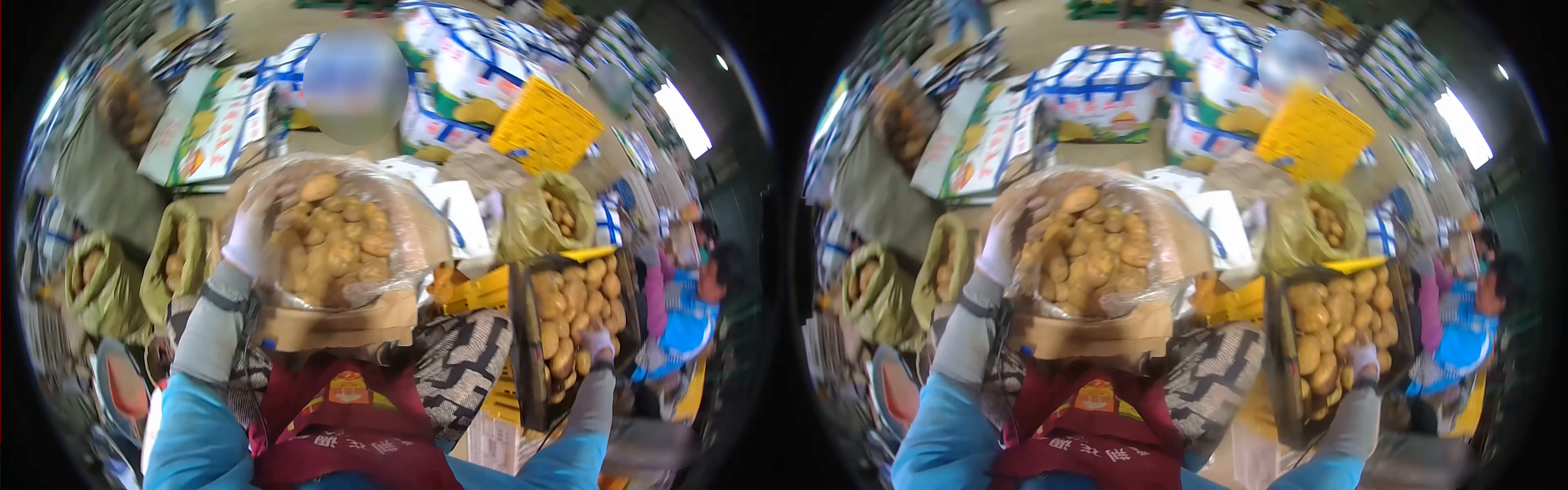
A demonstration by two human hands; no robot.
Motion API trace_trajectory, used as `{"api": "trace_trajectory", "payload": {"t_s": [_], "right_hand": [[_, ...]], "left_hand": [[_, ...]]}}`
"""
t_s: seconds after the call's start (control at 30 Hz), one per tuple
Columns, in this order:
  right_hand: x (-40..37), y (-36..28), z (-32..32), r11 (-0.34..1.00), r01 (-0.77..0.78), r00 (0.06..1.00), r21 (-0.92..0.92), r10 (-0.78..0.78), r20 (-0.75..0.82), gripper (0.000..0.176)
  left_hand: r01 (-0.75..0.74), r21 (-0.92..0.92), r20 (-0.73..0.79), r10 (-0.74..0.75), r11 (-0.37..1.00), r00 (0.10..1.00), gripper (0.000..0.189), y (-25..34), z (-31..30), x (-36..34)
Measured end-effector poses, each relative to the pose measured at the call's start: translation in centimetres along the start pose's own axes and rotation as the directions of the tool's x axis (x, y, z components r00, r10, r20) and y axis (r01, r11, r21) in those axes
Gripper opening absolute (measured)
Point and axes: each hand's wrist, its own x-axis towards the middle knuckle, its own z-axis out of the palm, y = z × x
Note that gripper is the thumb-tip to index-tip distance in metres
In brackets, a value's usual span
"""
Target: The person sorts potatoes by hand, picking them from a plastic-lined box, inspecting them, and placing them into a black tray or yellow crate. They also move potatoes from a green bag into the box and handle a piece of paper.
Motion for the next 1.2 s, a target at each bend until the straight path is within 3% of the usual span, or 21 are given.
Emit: {"api": "trace_trajectory", "payload": {"t_s": [0.03,0.1,0.13,0.2,0.27,0.3,0.33,0.37,0.4,0.43,0.47,0.5,0.53,0.57,0.63,0.7,0.8,0.83,0.9,1.1,1.2], "right_hand": [[2.2,0.2,-2.0,0.978,-0.109,0.985,0.179,0.082,0.152,0.063],[-1.0,-7.2,2.2,0.974,-0.005,0.974,-0.228,-0.047,-0.223,0.046],[2.6,-6.5,3.7,0.843,0.504,0.773,-0.187,-0.537,-0.338,0.034],[-4.2,-18.1,10.3,0.708,0.603,0.697,-0.368,-0.692,-0.187,0.016],[-9.5,-26.2,19.8,0.655,0.728,0.618,-0.202,-0.754,-0.22,0.012],[-11.3,-29.0,23.6,0.536,0.729,0.536,-0.425,-0.834,-0.134,0.012],[-10.3,-29.6,28.7,0.545,0.767,0.538,-0.337,-0.834,-0.123,0.01],[-13.3,-31.7,33.4,0.671,0.737,0.676,-0.082,-0.733,0.076,0.013],[-12.6,-31.8,38.4,0.743,0.669,0.717,0.009,-0.649,0.255,0.022],[-15.4,-33.4,43.0,0.68,0.73,0.627,-0.063,-0.631,0.457,0.024],[-17.9,-33.5,48.4,0.772,0.626,0.624,0.11,-0.58,0.523,0.025],[-17.2,-34.5,49.8,0.791,0.612,0.598,0.026,-0.483,0.64,0.028],[-19.4,-33.5,57.8,0.776,0.603,0.405,0.186,-0.498,0.767,0.036],[-19.7,-33.5,62.5,0.53,0.837,0.261,0.133,-0.602,0.755,0.047],[-23.4,-34.5,69.4,0.543,0.839,0.306,0.036,-0.525,0.794,0.053],[-24.1,-35.3,76.5,0.409,0.912,0.267,-0.042,-0.511,0.817,0.064],[-22.8,-35.2,86.5,0.655,0.729,0.512,-0.199,-0.328,0.794,0.071],[-23.5,-36.1,87.3,0.674,0.701,0.587,-0.234,-0.359,0.726,0.075],[-20.5,-35.7,91.4,0.67,0.687,0.593,-0.281,-0.294,0.75,0.067],[-19.7,-37.6,90.8,0.273,0.88,0.452,-0.39,-0.224,0.863,0.057],[-18.0,-34.7,92.1,0.298,0.896,0.396,-0.33,-0.198,0.897,0.065]], "left_hand": [[0.01,0.019,-0.113,-0.007,1.0,0.994,0.045,1.8,0.4,-1.1],[-0.033,-0.077,-0.217,0.016,0.996,0.976,0.042,3.4,-1.0,-2.1],[-0.05,-0.131,-0.247,0.016,0.99,0.969,0.041,3.5,-2.3,-2.1],[-0.077,-0.232,-0.281,0.009,0.97,0.96,0.039,3.7,-4.3,-1.7],[-0.118,-0.315,-0.315,0.013,0.942,0.949,0.037,3.8,-6.0,-1.2],[-0.141,-0.354,-0.335,0.016,0.924,0.942,0.036,3.9,-6.7,-1.1],[-0.144,-0.346,-0.339,0.019,0.927,0.941,0.038,4.7,-6.8,-1.2],[-0.168,-0.385,-0.348,0.025,0.907,0.937,0.038,5.5,-7.2,-1.3],[-0.194,-0.422,-0.359,0.033,0.886,0.933,0.038,6.2,-7.6,-1.4],[-0.22,-0.457,-0.369,0.041,0.862,0.928,0.038,6.9,-8.2,-1.2],[-0.279,-0.553,-0.393,0.049,0.785,0.918,0.037,7.4,-8.8,-1.0],[-0.301,-0.571,-0.411,0.052,0.763,0.91,0.038,7.8,-9.3,-0.9],[-0.324,-0.588,-0.428,0.055,0.741,0.902,0.039,8.1,-9.8,-0.9],[-0.345,-0.604,-0.446,0.054,0.719,0.893,0.04,8.4,-10.0,-1.1],[-0.37,-0.574,-0.508,0.036,0.73,0.86,0.043,9.5,-9.4,-1.6],[-0.378,-0.584,-0.512,0.034,0.719,0.858,0.044,10.1,-9.9,-1.8],[-0.365,-0.567,-0.547,-0.006,0.738,0.837,0.045,10.3,-11.0,-2.3],[-0.366,-0.556,-0.549,0.0,0.746,0.836,0.045,10.1,-11.7,-2.4],[-0.35,-0.572,-0.583,-0.067,0.742,0.81,0.036,10.6,-12.1,-2.5],[-0.31,-0.626,-0.547,-0.119,0.716,0.829,0.035,10.6,-13.8,-2.8],[-0.303,-0.661,-0.511,-0.116,0.686,0.852,0.036,10.1,-13.4,-2.5]]}}
